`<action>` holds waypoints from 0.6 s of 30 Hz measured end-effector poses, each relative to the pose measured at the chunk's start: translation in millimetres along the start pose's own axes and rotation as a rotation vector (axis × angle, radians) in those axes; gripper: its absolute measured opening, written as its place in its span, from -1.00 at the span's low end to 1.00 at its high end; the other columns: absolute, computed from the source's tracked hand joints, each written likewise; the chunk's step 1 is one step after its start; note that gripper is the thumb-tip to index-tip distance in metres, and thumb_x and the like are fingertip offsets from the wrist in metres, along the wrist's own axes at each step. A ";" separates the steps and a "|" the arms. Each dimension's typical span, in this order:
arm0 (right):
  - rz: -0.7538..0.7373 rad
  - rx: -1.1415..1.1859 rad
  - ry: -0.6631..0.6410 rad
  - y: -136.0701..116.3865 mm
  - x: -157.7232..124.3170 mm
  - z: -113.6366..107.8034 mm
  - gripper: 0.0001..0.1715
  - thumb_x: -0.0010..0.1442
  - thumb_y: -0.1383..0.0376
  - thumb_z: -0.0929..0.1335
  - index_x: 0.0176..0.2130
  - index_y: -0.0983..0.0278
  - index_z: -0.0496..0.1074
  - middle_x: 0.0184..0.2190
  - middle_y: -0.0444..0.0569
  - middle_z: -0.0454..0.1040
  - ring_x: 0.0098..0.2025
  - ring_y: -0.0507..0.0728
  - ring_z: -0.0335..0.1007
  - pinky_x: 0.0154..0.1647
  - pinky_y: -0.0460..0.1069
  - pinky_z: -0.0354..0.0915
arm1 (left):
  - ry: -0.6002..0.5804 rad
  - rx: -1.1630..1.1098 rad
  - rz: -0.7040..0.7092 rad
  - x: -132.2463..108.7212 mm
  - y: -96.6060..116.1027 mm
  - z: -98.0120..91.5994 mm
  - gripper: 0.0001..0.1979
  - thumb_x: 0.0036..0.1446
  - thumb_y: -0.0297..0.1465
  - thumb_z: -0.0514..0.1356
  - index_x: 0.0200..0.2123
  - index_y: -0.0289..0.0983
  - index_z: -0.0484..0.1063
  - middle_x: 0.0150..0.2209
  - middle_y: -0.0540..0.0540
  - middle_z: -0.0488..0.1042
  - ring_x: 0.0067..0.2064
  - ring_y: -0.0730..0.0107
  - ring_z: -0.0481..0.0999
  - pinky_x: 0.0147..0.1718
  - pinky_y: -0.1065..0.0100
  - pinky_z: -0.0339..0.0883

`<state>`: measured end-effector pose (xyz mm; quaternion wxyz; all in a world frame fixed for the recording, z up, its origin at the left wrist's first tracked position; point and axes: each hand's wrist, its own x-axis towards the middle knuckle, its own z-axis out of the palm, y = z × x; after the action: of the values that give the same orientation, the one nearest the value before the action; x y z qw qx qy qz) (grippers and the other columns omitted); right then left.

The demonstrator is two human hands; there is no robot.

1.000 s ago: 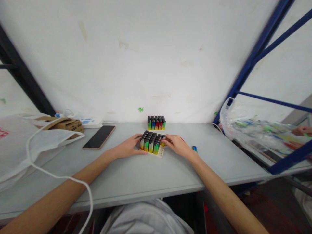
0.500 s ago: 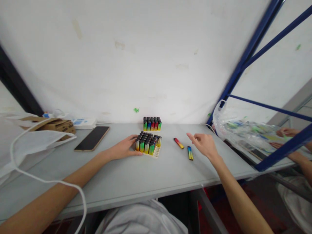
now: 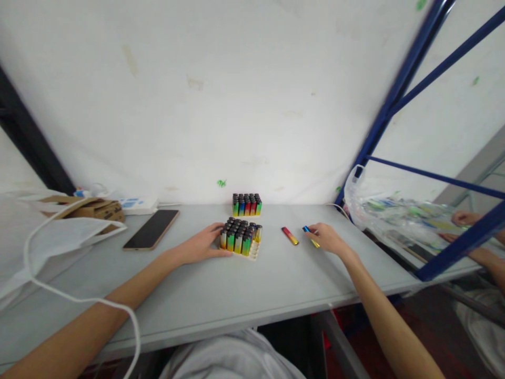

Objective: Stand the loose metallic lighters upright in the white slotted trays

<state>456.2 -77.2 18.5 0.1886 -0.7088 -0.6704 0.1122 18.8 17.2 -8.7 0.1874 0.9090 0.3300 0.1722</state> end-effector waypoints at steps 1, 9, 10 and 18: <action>-0.012 0.128 0.016 -2.8 4.5 -0.9 -0.71 0.30 0.13 0.37 -0.18 0.30 0.57 -0.28 0.10 0.64 -0.21 0.25 0.59 -0.20 0.03 0.40 | 0.003 0.001 0.004 -0.2 -0.1 0.2 -0.18 0.10 0.21 0.31 0.23 -0.25 0.47 0.37 -0.27 0.34 0.35 -0.15 0.36 0.43 0.02 0.15; -0.192 0.997 0.000 -83.1 23.1 16.7 -0.41 0.23 -0.23 0.37 -0.07 0.17 0.32 -0.53 -0.30 0.20 -0.62 -0.05 -0.01 -0.59 -0.10 0.02 | -0.014 0.016 0.001 -1.7 0.5 1.3 -0.17 0.13 0.22 0.28 0.24 -0.27 0.44 0.38 -0.28 0.31 0.38 -0.10 0.33 0.42 0.08 0.16; -0.187 0.997 0.004 -93.7 24.3 20.5 -0.42 0.25 -0.24 0.34 -0.09 0.17 0.33 -0.57 -0.33 0.11 -0.63 -0.04 -0.09 -0.61 -0.10 -0.04 | -0.016 0.018 0.004 -1.8 0.7 1.3 -0.17 0.13 0.22 0.28 0.23 -0.26 0.44 0.39 -0.28 0.30 0.38 -0.09 0.33 0.42 0.09 0.16; -0.244 0.541 0.360 -118.7 18.8 56.3 -0.33 0.27 -0.19 0.26 -0.60 0.19 0.10 -0.63 -0.19 0.07 -0.52 0.02 0.03 -0.46 -0.02 -0.04 | -0.008 0.007 0.004 -2.5 5.4 -0.9 -0.19 0.13 0.18 0.31 0.23 -0.29 0.45 0.36 -0.29 0.32 0.37 -0.09 0.34 0.43 0.10 0.13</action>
<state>326.7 -48.4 18.9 0.4967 -0.5562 -0.6523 0.1357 19.5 12.0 -5.9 0.1852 0.9110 0.3278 0.1681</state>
